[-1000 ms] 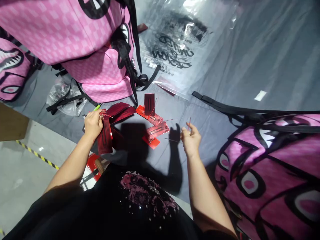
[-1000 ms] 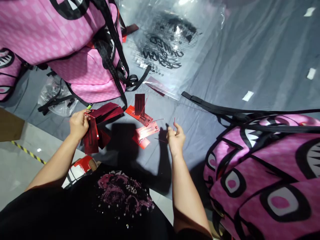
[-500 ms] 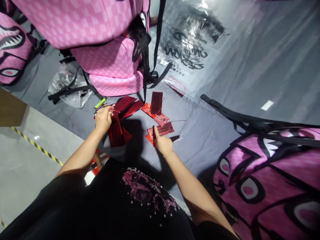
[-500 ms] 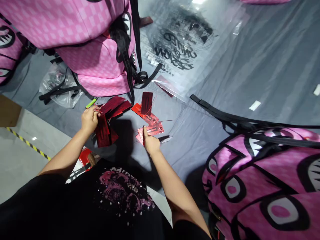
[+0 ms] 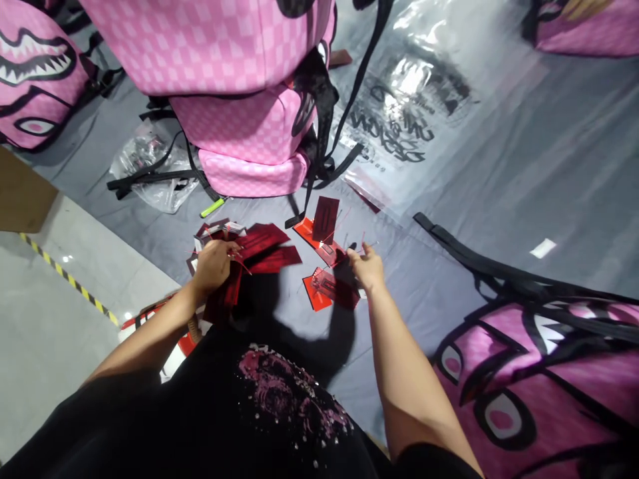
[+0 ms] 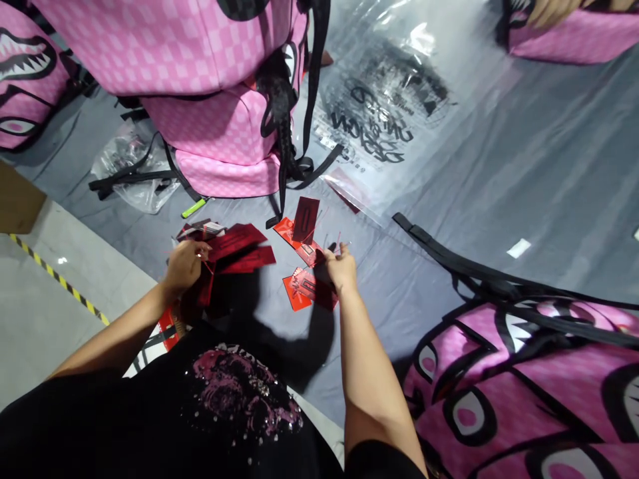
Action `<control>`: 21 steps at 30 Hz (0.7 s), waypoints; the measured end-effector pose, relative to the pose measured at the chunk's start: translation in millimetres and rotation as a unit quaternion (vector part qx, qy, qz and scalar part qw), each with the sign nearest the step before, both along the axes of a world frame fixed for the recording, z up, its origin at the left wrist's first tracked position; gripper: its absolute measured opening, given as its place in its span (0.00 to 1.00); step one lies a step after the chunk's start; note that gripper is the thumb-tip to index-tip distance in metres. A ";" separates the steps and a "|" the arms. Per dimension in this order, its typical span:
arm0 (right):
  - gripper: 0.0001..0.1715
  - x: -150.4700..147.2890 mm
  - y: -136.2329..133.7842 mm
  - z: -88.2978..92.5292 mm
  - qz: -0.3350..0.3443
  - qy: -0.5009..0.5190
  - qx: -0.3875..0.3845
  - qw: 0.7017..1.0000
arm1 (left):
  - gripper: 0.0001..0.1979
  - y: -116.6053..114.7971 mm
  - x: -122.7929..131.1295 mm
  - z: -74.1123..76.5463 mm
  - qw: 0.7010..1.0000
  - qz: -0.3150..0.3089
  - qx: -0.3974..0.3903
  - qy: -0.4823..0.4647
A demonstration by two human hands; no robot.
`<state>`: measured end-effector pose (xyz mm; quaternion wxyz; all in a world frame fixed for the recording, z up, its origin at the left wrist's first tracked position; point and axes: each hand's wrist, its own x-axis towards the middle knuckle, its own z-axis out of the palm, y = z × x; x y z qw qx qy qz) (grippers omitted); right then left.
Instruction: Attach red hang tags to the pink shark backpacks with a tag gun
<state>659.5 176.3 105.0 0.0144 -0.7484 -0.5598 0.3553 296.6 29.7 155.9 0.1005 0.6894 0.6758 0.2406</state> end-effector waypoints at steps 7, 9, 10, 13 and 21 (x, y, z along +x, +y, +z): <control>0.34 -48.9 59.6 -10.3 -0.044 -0.027 0.041 0.998 | 0.12 -20.8 33.9 -16.4 0.988 -0.142 -0.057 -0.028; 0.27 -61.5 68.7 -12.8 -0.044 -0.035 0.051 0.997 | 0.13 -22.2 46.4 -22.4 0.981 -0.168 -0.080 -0.046; 0.21 -66.0 71.8 -13.4 -0.040 -0.034 0.056 0.997 | 0.13 -22.0 52.8 -25.3 0.979 -0.174 -0.091 -0.055; 0.13 -66.6 73.6 -8.5 -0.022 -0.025 0.088 0.996 | 0.13 -18.6 70.4 -32.3 0.975 -0.166 -0.122 -0.080; 0.17 10.6 39.8 46.2 -0.044 0.031 0.236 0.970 | 0.13 -3.1 90.9 -38.0 0.967 -0.139 -0.181 -0.114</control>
